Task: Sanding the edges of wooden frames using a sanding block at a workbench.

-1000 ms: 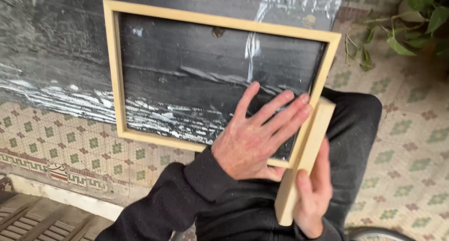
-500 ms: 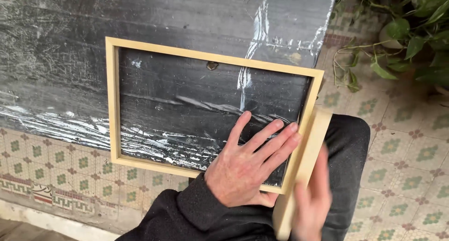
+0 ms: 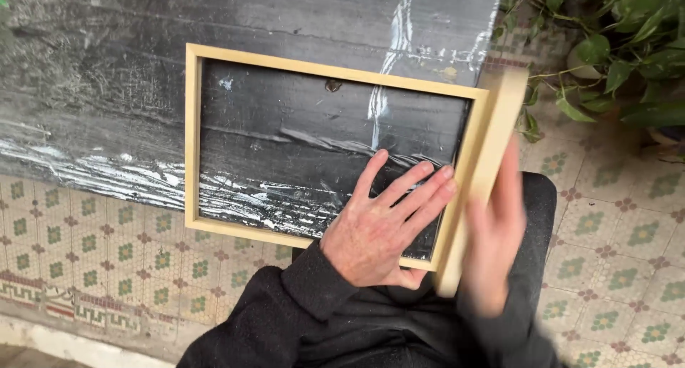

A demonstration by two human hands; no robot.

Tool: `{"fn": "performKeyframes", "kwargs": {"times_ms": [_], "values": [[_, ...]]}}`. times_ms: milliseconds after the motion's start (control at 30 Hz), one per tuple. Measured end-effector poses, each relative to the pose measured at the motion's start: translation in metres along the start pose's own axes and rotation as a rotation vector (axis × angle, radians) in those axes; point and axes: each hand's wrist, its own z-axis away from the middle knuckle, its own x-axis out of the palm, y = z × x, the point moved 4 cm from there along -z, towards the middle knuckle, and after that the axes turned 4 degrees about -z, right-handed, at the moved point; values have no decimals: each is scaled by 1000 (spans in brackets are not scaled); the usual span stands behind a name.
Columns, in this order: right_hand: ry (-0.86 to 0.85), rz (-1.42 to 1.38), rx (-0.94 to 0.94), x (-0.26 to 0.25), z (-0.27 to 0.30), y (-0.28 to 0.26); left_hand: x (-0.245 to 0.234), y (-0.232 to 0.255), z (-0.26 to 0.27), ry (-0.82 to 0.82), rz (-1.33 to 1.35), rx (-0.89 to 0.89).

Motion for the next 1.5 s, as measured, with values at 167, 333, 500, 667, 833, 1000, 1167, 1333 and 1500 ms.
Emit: {"fn": "performKeyframes", "kwargs": {"times_ms": [167,333,500,667,833,1000,1167,1333,1500], "values": [[-30,133,-53,8,-19,-26,-5,5,3,-21,-24,-11],[-13,288,-34,-7,98,-2,-1,1,4,56,76,-22],[-126,447,-362,4,-47,-27,2,3,2,-7,-7,-19],[-99,453,-307,10,24,-27,7,0,-2,13,-62,1],[-96,379,-159,1,68,-11,3,0,5,61,0,-14],[-102,62,-208,-4,-72,4,-6,3,1,21,-69,-24],[-50,24,-25,-11,64,13,1,-1,2,24,-12,-32],[-36,109,-46,6,7,-11,9,-2,3,42,5,-13],[-107,208,-238,12,-55,-27,0,-2,-1,-39,-149,-9]]}}
